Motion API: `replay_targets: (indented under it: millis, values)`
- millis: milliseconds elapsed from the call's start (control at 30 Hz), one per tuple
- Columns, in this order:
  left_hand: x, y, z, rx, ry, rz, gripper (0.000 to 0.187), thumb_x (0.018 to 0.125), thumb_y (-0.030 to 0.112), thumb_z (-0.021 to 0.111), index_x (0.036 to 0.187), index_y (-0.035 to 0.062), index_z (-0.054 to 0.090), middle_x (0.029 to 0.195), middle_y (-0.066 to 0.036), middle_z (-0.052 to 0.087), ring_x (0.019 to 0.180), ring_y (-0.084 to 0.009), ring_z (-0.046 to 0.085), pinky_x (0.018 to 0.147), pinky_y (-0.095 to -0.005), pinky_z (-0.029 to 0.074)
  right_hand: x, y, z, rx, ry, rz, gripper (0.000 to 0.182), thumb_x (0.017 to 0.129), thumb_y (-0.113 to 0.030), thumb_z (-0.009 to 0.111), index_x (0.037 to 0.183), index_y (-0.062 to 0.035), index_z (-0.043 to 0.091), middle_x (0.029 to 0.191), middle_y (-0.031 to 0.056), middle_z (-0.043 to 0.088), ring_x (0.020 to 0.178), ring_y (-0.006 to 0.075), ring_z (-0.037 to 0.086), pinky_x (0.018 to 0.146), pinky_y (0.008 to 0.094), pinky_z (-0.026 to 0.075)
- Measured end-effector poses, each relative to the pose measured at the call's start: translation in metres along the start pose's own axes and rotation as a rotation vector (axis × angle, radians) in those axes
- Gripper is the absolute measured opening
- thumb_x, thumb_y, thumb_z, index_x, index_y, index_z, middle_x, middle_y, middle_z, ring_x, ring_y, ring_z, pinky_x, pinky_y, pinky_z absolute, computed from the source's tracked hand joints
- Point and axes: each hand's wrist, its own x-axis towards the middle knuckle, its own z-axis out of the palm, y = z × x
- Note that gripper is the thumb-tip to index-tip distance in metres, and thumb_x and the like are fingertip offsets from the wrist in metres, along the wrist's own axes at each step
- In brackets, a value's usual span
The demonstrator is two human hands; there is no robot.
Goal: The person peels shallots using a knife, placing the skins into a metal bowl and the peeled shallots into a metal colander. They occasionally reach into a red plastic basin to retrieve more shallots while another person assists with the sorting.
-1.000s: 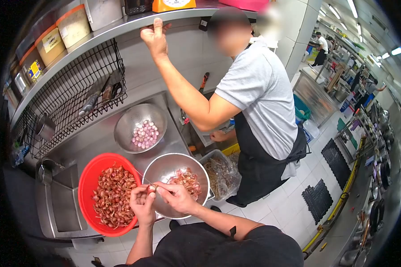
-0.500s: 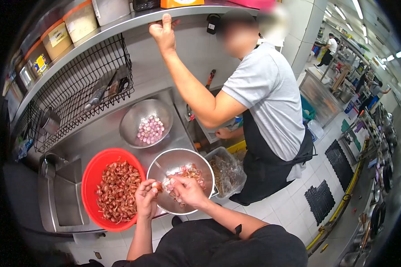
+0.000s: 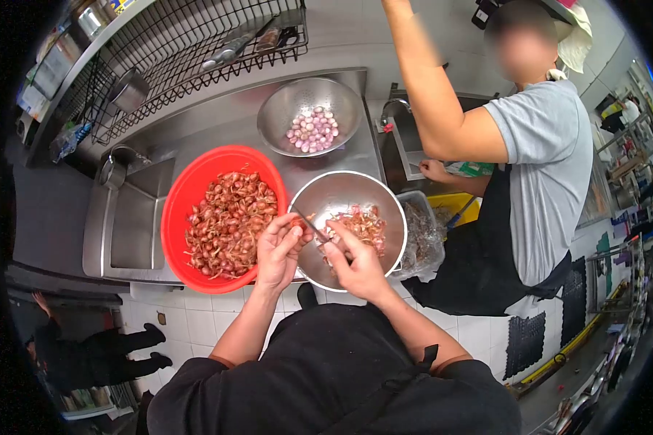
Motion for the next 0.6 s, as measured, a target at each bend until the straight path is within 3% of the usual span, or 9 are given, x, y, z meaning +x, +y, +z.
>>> replay_targets:
  millis: [267,300,333,367,400,433,467,600]
  values:
    - [-0.003,-0.016,0.007,0.136,0.036,0.097,0.020,0.095,0.004,0.059,0.114,-0.0038,0.060,0.103,-0.012,0.068,0.090,-0.0157,0.066,0.081,-0.0298,0.054,0.009,0.015,0.005,-0.044,0.005,-0.054,0.047,0.098,-0.013,0.057,0.140,0.0019,0.046,0.076,0.0004,0.055,0.070,0.0067,0.048,0.064,0.0242,0.042]
    - [-0.003,-0.019,0.003,0.236,0.086,0.113,0.023,0.094,0.004,0.061,0.115,-0.0053,0.059,0.105,-0.013,0.067,0.093,-0.0162,0.065,0.084,-0.0299,0.053,0.008,0.010,0.001,-0.025,-0.030,0.038,0.047,0.098,-0.013,0.056,0.141,0.0020,0.045,0.086,0.0053,0.063,0.078,0.0078,0.056,0.072,0.0250,0.047]
    - [-0.002,-0.020,0.001,0.330,0.120,0.130,0.026,0.092,0.003,0.064,0.116,-0.0068,0.058,0.107,-0.014,0.066,0.097,-0.0167,0.065,0.086,-0.0299,0.052,0.012,0.016,0.007,0.060,-0.007,-0.070,0.046,0.098,-0.015,0.056,0.140,0.0021,0.046,0.103,0.0106,0.068,0.091,0.0095,0.061,0.083,0.0262,0.049]
    - [-0.001,-0.017,0.001,0.420,0.095,0.165,0.027,0.092,0.004,0.064,0.116,-0.0074,0.058,0.108,-0.014,0.066,0.098,-0.0173,0.065,0.087,-0.0301,0.052,0.014,0.023,0.001,-0.211,-0.007,-0.225,0.046,0.099,-0.016,0.055,0.140,0.0023,0.046,0.118,0.0140,0.066,0.105,0.0121,0.060,0.093,0.0285,0.048]
    - [0.001,-0.014,0.005,0.492,0.044,0.199,0.027,0.092,0.005,0.065,0.115,-0.0079,0.059,0.109,-0.015,0.066,0.098,-0.0180,0.065,0.087,-0.0304,0.053,0.016,0.018,-0.001,-0.003,-0.064,-0.146,0.044,0.099,-0.017,0.054,0.138,0.0018,0.048,0.120,0.0148,0.064,0.110,0.0145,0.059,0.095,0.0306,0.046]
    - [0.002,-0.011,0.013,0.505,0.036,0.202,0.028,0.093,0.006,0.064,0.116,-0.0079,0.059,0.110,-0.016,0.067,0.098,-0.0191,0.065,0.086,-0.0304,0.054,0.015,0.022,-0.005,-0.022,-0.092,-0.006,0.042,0.100,-0.017,0.052,0.137,0.0013,0.049,0.123,0.0165,0.063,0.114,0.0172,0.058,0.097,0.0327,0.045]
    - [0.005,-0.006,0.017,0.559,-0.015,0.211,0.026,0.094,0.007,0.062,0.116,-0.0079,0.059,0.110,-0.016,0.067,0.097,-0.0197,0.066,0.085,-0.0300,0.055,0.015,-0.001,-0.009,-0.012,-0.105,-0.161,0.042,0.100,-0.018,0.051,0.138,0.0014,0.049,0.119,0.0171,0.065,0.112,0.0180,0.059,0.096,0.0327,0.045]
    - [0.017,-0.017,0.001,0.274,-0.002,0.155,0.020,0.098,0.009,0.056,0.113,-0.0039,0.059,0.104,-0.011,0.067,0.092,-0.0156,0.065,0.080,-0.0270,0.053,0.019,0.016,-0.005,-0.141,-0.078,-0.212,0.047,0.100,-0.018,0.050,0.140,0.0057,0.043,0.127,0.0240,0.061,0.117,0.0263,0.060,0.098,0.0345,0.046]
